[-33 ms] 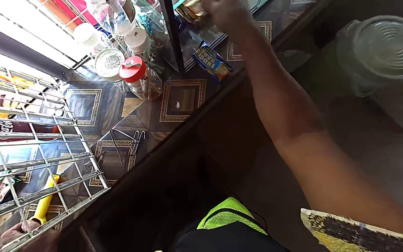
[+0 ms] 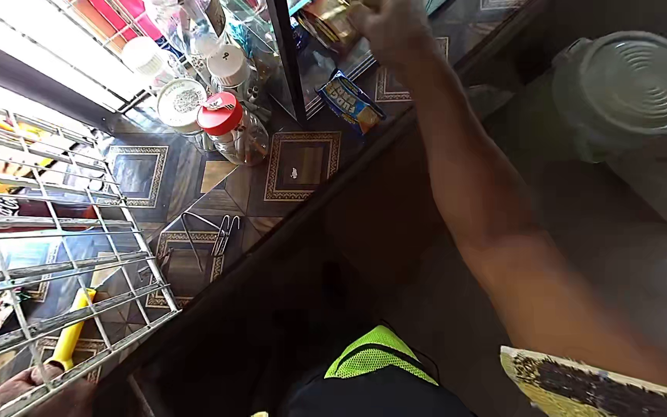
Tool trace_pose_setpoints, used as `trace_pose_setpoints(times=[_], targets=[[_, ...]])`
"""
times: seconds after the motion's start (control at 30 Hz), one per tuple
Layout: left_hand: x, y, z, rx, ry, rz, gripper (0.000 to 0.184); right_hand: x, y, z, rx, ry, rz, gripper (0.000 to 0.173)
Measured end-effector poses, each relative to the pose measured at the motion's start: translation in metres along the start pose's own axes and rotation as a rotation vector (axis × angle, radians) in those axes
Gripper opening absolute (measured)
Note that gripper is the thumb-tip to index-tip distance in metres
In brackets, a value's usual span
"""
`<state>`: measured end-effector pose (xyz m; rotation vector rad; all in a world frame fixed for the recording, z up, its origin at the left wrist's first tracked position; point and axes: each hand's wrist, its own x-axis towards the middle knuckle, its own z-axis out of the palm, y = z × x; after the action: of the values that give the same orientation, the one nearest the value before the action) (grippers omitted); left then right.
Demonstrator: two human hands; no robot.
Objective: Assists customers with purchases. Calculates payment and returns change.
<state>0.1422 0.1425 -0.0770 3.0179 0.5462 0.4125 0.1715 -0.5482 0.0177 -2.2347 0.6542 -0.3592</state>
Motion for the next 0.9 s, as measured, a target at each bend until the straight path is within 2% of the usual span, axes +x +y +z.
trace_pose_setpoints(times=[0.1,0.2,0.37,0.5,0.6,0.67,0.73,0.9], targets=[[-0.005,0.008,-0.006,-0.017,-0.009,-0.026,0.043,-0.066,0.010,-0.016,0.024,0.003,-0.010,0.029],[-0.002,0.000,-0.002,-0.029,0.003,-0.014,0.044,-0.102,0.016,-0.003,0.020,-0.045,0.046,0.028],[-0.002,-0.003,-0.008,-0.067,-0.018,0.015,0.047,-0.113,0.010,0.019,-0.052,-0.149,0.160,0.028],[-0.013,0.013,-0.026,-0.097,-0.085,0.144,0.050,-0.115,0.029,0.013,-0.118,-0.109,0.120,0.037],[-0.013,0.016,-0.040,-0.163,-0.126,0.039,0.040,-0.127,0.043,0.022,-0.096,-0.074,0.090,0.045],[-0.006,0.006,-0.033,-0.206,-0.147,-0.001,0.039,-0.137,0.027,0.025,0.006,-0.031,0.109,0.045],[-0.004,-0.003,-0.021,-0.212,-0.093,0.022,0.038,-0.147,0.009,0.025,0.084,0.024,0.112,0.042],[-0.002,-0.015,-0.013,-0.259,-0.055,0.105,0.036,-0.174,-0.023,0.013,-0.122,0.067,0.025,0.044]])
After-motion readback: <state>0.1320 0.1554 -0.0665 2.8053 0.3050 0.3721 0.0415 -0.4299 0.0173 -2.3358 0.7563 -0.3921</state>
